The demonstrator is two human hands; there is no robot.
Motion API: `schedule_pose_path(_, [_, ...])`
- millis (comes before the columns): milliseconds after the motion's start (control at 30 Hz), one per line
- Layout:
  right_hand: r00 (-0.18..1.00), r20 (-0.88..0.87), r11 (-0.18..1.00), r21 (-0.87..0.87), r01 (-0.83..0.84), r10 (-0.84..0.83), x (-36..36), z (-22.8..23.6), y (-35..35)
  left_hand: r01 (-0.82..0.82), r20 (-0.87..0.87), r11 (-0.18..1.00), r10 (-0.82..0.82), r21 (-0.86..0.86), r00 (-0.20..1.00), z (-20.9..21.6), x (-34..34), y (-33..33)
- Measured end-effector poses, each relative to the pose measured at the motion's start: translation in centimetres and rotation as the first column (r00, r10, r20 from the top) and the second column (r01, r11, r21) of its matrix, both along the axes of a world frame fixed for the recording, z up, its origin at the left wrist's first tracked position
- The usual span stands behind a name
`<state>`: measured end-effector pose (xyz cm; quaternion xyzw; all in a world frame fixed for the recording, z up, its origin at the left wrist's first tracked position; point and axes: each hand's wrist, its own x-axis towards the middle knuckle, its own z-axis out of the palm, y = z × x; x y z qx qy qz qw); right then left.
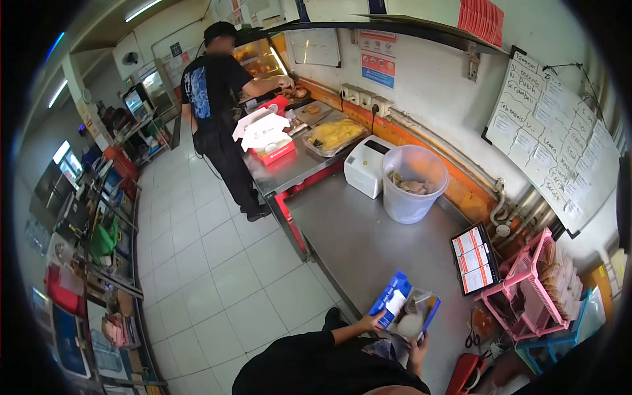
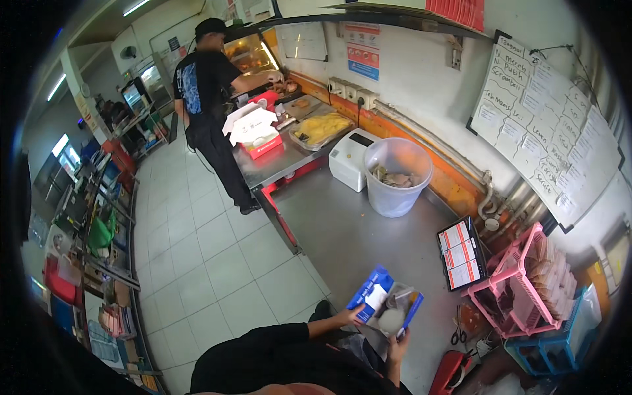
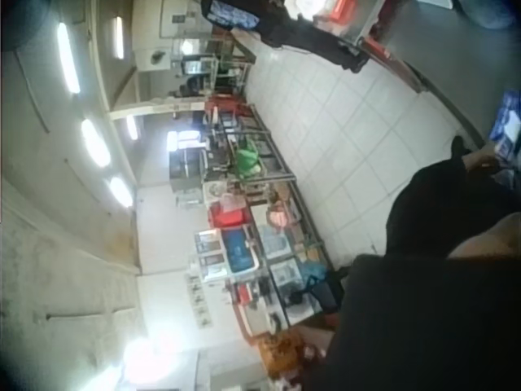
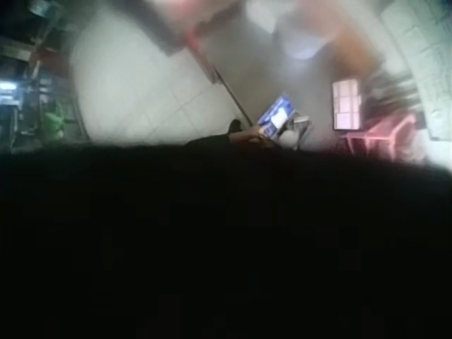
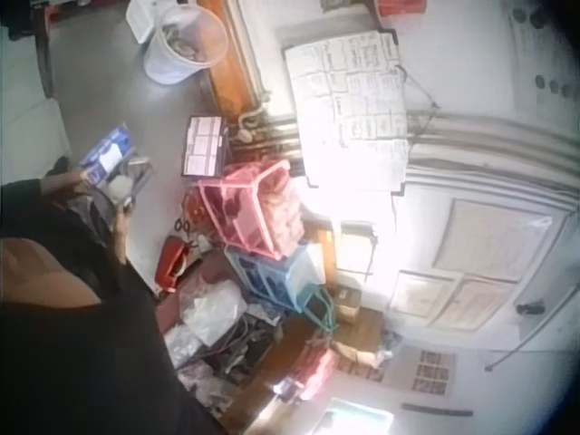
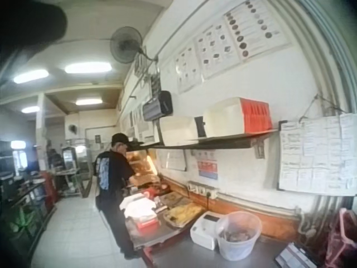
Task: The person scoops food into a container using a spoon, adds fried chicken, and places the container into a plastic bag. The person uses a stapler to attach a receipt to the bag and then checks information on a row of mobile phones.
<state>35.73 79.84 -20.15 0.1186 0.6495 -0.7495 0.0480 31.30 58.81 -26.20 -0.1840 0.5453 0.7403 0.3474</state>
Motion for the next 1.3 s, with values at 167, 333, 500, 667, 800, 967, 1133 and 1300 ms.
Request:
schedule_pose_path(167, [0.991,0.000,0.985,0.115,-0.130,0.131,-3.1,-1.1,-0.1,-0.225,-0.299,0.969,0.187,-0.098,0.936,4.7,-2.0,-1.3])
schedule_pose_path(333, [0.976,0.173,0.953,0.249,-0.171,0.130,-3.2,-2.3,-1.6,-0.854,-0.956,0.431,-0.158,-0.292,0.247,19.5,-2.3,-0.2])
schedule_pose_path(500, [0.994,0.062,0.991,0.093,-0.096,0.091,-1.3,-2.2,-0.9,0.069,-0.830,0.846,-0.532,-0.528,0.170,21.5,0.1,6.5])
schedule_pose_path(667, [0.955,0.294,0.995,0.102,0.009,-0.039,-0.4,-1.7,-1.8,-0.100,-0.357,0.359,-0.780,-0.928,0.514,12.3,-0.9,8.5])
schedule_pose_path(800, [0.948,0.315,0.997,0.070,0.026,-0.047,0.1,-0.5,-2.5,-0.082,-0.268,0.270,-0.780,-0.959,0.566,11.6,-2.6,7.6])
schedule_pose_path(967, [0.950,0.307,0.992,0.127,0.013,-0.052,-0.1,-0.1,-3.1,-0.070,-0.241,0.245,-0.796,-0.967,0.555,11.3,-3.4,7.5])
schedule_pose_path(1133, [0.943,0.329,0.999,0.036,0.035,-0.045,-0.5,0.3,-3.2,-0.025,-0.225,0.250,-0.819,-0.968,0.527,11.9,-3.6,6.8])
schedule_pose_path(1300, [0.928,0.369,0.982,-0.154,0.110,-0.046,2.0,-0.2,-0.8,0.279,-0.607,0.641,-0.768,-0.715,0.206,22.3,-1.2,6.9])
